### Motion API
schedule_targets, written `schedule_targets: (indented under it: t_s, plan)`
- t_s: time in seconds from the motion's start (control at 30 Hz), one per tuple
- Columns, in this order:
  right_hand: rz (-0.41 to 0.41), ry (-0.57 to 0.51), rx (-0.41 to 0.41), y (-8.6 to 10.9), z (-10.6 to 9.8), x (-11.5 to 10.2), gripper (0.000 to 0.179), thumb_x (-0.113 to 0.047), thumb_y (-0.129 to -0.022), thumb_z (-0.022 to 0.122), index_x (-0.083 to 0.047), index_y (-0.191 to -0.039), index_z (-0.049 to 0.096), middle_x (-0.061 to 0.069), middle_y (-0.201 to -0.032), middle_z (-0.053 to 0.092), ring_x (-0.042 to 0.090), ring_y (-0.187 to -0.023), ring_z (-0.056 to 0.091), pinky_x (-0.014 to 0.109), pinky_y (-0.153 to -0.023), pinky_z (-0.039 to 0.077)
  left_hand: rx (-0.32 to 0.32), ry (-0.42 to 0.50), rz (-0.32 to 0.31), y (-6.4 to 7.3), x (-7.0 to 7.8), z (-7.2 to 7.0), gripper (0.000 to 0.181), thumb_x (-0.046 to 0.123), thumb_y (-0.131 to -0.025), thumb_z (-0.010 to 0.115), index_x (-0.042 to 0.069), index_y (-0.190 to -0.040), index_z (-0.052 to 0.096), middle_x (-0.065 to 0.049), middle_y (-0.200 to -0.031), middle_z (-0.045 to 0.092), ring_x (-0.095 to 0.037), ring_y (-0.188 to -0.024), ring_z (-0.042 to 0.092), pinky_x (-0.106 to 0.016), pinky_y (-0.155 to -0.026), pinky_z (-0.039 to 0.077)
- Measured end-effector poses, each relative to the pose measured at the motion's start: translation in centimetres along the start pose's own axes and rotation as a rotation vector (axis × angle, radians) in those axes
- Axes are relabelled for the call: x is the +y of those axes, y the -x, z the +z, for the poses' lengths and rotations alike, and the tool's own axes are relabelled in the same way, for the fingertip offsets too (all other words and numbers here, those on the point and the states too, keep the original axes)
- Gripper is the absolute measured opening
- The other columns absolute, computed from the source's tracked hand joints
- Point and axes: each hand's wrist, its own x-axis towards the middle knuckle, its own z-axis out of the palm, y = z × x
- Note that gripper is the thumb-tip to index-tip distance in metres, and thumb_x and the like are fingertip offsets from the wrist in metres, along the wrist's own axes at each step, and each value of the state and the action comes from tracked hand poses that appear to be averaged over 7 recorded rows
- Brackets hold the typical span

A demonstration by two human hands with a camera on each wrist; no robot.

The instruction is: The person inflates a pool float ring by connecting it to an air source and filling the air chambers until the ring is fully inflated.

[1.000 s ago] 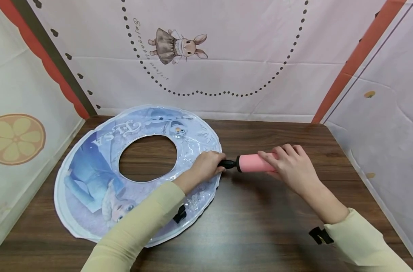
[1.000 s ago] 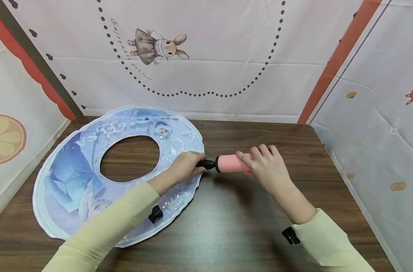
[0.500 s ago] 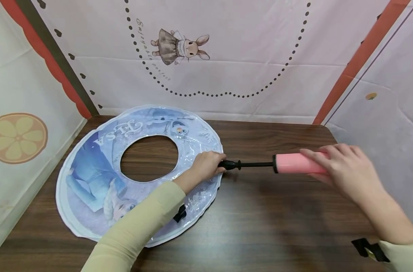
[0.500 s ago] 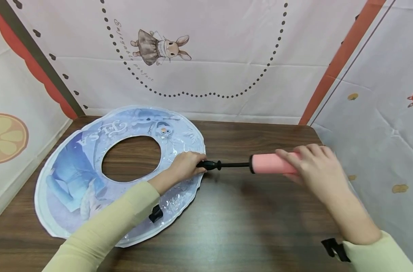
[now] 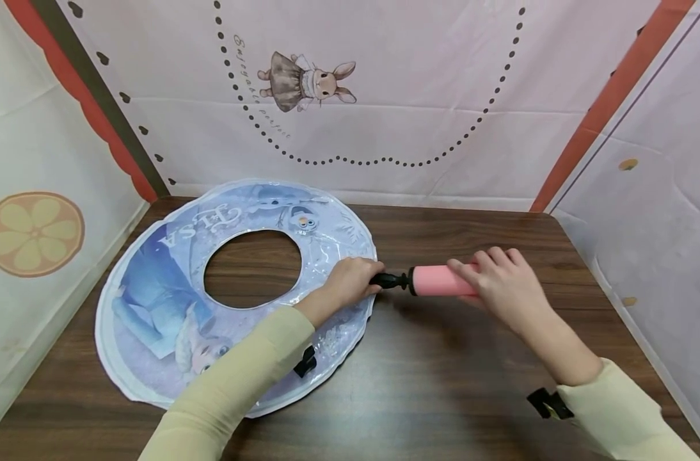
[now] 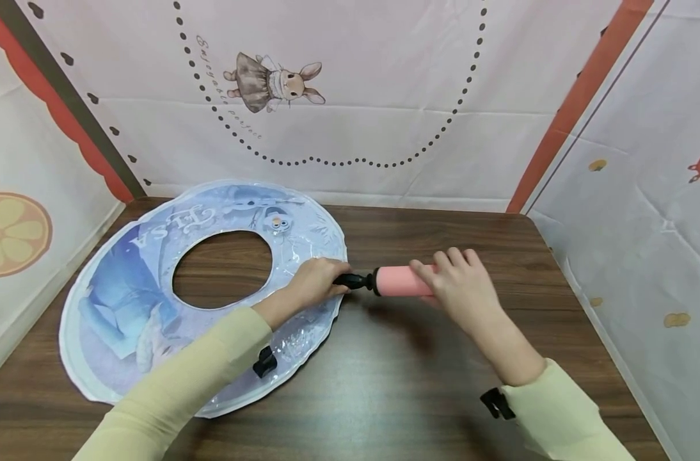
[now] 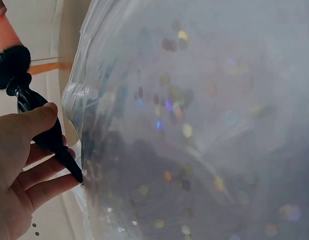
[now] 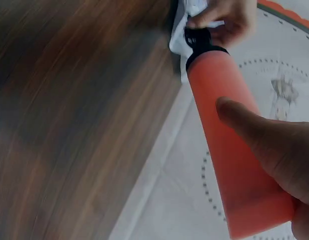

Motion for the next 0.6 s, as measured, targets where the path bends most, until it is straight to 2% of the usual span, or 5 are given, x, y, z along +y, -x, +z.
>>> schedule_targets:
  t_s: [0.17, 0.37, 0.43, 0.5, 0.6]
  plan:
    - [-0.002, 0.026, -0.006, -1.1, 0.9, -0.5, 0.06, -0.04, -0.058, 0.084, -0.018, -0.11, 0.064, 0.014, -0.082, 0.06, 0.033, -0.079, 0.056, 0.044, -0.065, 0.044, 0.01, 0.046, -0.016, -0.1, -0.1, 0.1, 0.019, 0.028, -0.077, 0.072, 0.015, -0.085, 0.061, 0.003, -0.079, 0.067, -0.017, -0.072, 0.063, -0.036, -0.062, 0.048]
    - [-0.005, -0.02, -0.013, 0.0, 0.6, 0.1, 0.061, -0.038, -0.059, 0.083, -0.019, -0.113, 0.064, 0.012, -0.084, 0.06, 0.033, -0.081, 0.056, 0.044, -0.066, 0.043, -0.027, 0.033, -0.043, -0.5, -0.1, -0.1, 0.023, 0.033, -0.076, 0.073, 0.016, -0.089, 0.064, 0.002, -0.08, 0.068, -0.018, -0.074, 0.063, -0.037, -0.062, 0.049]
    - [-0.003, -0.04, -0.004, 0.7, 0.3, 0.6, 0.054, -0.044, -0.069, 0.075, -0.019, -0.115, 0.063, 0.012, -0.085, 0.061, 0.034, -0.081, 0.056, 0.044, -0.064, 0.042, -0.048, 0.026, -0.048, -0.5, -0.1, -0.1, 0.024, 0.034, -0.076, 0.073, 0.016, -0.09, 0.064, 0.001, -0.08, 0.068, -0.018, -0.075, 0.064, -0.037, -0.063, 0.049]
    - [0.012, -0.057, 0.0, 1.6, -0.3, 1.1, 0.049, -0.055, -0.083, 0.057, -0.019, -0.116, 0.062, 0.012, -0.086, 0.061, 0.034, -0.081, 0.056, 0.045, -0.063, 0.041, -0.059, 0.024, -0.049, -0.5, -0.1, -0.1, 0.025, 0.035, -0.077, 0.072, 0.017, -0.092, 0.064, 0.002, -0.082, 0.068, -0.018, -0.076, 0.064, -0.037, -0.064, 0.049]
    - [0.05, -0.076, 0.007, 2.7, -1.6, 2.2, 0.065, -0.062, -0.092, 0.019, -0.02, -0.117, 0.061, 0.012, -0.086, 0.061, 0.036, -0.081, 0.055, 0.047, -0.062, 0.039, -0.064, 0.037, -0.055, -0.4, -0.1, -0.1, 0.025, 0.035, -0.078, 0.071, 0.017, -0.094, 0.064, 0.002, -0.083, 0.068, -0.018, -0.077, 0.064, -0.037, -0.065, 0.05]
